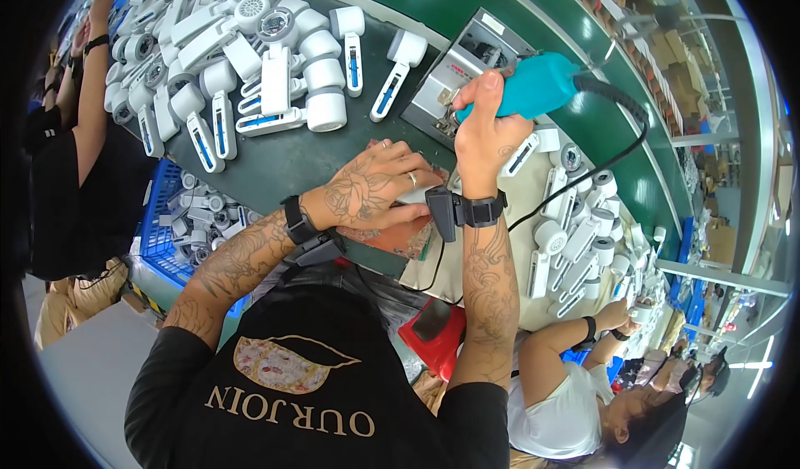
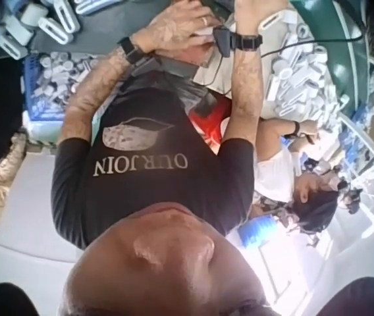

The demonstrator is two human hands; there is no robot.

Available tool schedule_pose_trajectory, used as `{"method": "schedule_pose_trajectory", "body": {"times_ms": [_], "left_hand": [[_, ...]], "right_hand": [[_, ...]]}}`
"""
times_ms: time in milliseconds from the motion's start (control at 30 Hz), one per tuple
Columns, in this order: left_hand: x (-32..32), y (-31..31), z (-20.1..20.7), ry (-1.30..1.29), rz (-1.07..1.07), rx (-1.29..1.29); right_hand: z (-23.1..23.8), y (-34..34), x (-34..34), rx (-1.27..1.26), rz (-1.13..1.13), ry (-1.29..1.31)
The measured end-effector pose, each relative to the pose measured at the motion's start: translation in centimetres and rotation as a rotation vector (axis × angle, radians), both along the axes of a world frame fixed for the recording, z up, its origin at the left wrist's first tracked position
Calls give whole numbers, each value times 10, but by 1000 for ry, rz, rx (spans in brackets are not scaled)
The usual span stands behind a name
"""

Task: The person picks up a white plastic component from a pile, places it on a red block, and presses a teal power tool against it. They then set the assembled piece aside and repeat the process with several more components.

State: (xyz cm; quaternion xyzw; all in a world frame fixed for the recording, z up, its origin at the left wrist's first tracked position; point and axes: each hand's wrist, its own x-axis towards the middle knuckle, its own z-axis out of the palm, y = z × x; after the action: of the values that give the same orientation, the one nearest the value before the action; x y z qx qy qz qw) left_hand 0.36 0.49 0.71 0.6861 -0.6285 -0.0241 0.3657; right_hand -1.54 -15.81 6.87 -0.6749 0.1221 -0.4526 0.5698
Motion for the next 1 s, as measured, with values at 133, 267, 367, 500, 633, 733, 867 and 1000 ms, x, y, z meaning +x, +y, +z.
{"method": "schedule_pose_trajectory", "body": {"times_ms": [133, 267, 367, 500, 633, 733, 867, 1000], "left_hand": [[2, 2, -4, 8, 37, -25], [5, 1, -3, 6, 35, -13], [5, -3, -1, 1, 4, -9], [4, -2, -1, 25, -3, 27], [2, 0, 0, 32, -14, 90], [0, -1, -2, 38, -9, 59], [0, -4, -2, 36, 5, 50], [3, -8, -2, 58, 5, 27]], "right_hand": [[13, 17, -18, 37, 8, 76], [12, 28, -72, 189, 16, 15], [3, 31, -95, 113, 61, 35], [-2, 35, -103, 87, 52, 42], [-9, 38, -105, 95, 56, 43], [-15, 39, -105, 128, 70, 66], [-20, 34, -103, 111, 142, 24], [-21, 30, -101, 130, 164, 6]]}}
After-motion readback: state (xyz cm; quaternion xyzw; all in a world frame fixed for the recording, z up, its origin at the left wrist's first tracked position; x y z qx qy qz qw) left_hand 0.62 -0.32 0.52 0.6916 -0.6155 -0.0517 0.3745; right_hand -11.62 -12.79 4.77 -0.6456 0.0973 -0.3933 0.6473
